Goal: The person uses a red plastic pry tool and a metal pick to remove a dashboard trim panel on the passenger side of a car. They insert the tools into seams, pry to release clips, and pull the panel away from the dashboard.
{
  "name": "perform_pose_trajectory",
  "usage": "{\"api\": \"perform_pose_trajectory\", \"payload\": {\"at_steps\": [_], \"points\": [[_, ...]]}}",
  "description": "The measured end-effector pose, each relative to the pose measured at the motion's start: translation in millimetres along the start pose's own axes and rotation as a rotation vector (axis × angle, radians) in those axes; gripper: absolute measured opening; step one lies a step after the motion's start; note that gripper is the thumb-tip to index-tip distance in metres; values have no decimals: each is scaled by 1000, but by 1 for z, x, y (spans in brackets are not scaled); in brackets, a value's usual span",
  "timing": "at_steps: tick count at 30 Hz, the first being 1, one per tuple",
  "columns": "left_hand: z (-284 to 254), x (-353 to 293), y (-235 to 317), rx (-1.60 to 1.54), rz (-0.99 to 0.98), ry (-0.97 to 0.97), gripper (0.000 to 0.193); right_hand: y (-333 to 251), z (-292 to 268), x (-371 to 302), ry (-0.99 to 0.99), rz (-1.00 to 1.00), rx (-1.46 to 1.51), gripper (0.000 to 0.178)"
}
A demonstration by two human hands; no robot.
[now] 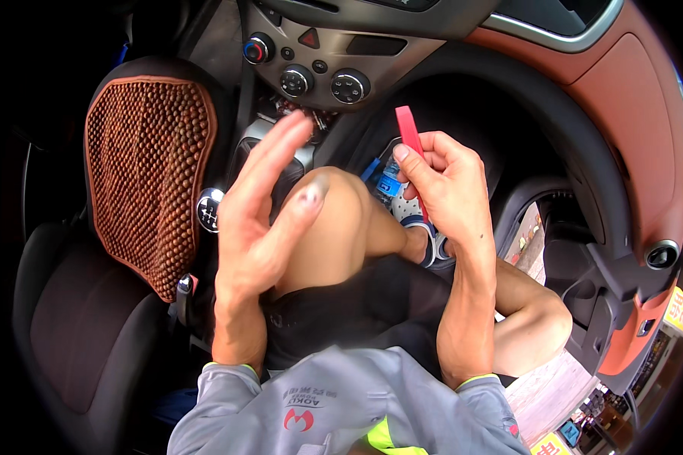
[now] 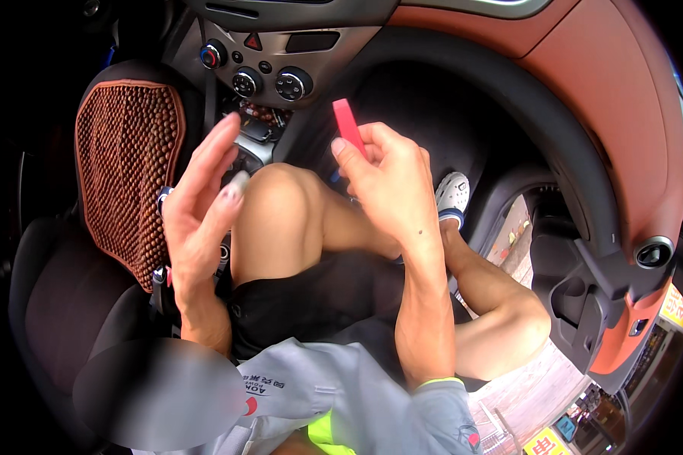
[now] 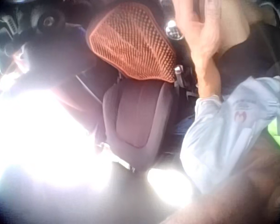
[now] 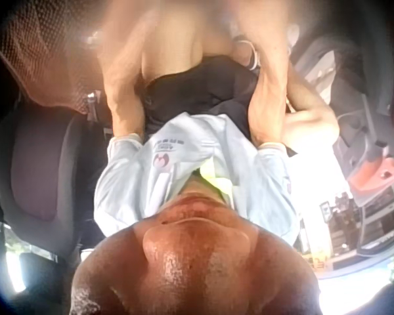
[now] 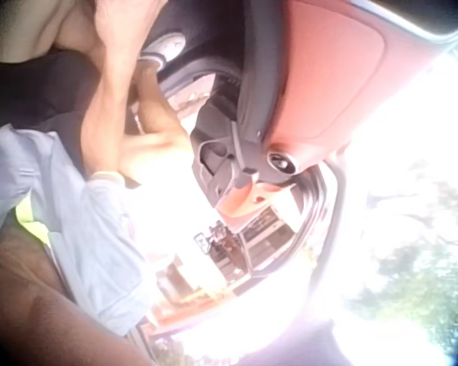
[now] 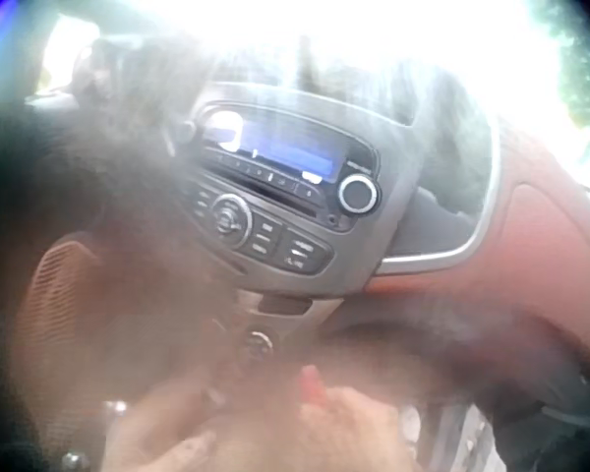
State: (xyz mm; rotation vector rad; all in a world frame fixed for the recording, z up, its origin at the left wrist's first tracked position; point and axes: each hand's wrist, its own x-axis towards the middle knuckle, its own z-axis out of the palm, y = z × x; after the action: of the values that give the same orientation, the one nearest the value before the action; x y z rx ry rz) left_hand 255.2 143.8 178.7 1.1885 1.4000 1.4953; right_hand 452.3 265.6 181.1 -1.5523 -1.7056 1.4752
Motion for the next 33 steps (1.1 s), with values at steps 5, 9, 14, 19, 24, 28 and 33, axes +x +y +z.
{"api": "perform_pose_trajectory", "payload": {"at_steps": [5,9,14,19,24,28,33], "points": [[-45,-38,6,-241,319,535,36,4,5,20,-83,61,22,23],[-83,-73,-44,271,24,1063,30,5,9,33,-153,84,72,24],[-87,-159,-52,1241,36,575,33,0,18,33,-44,20,-46,27],[-80,-246,-61,1500,-192,393,46,-8,23,38,-40,63,-106,27],[-57,-331,-110,1377,-495,244,46,-15,14,41,-44,73,-184,29],[-59,-341,-117,1374,-563,223,51,-12,10,46,-142,58,-120,29],[-65,-355,-142,1560,-506,283,44,3,-6,64,-351,183,111,28]]}}
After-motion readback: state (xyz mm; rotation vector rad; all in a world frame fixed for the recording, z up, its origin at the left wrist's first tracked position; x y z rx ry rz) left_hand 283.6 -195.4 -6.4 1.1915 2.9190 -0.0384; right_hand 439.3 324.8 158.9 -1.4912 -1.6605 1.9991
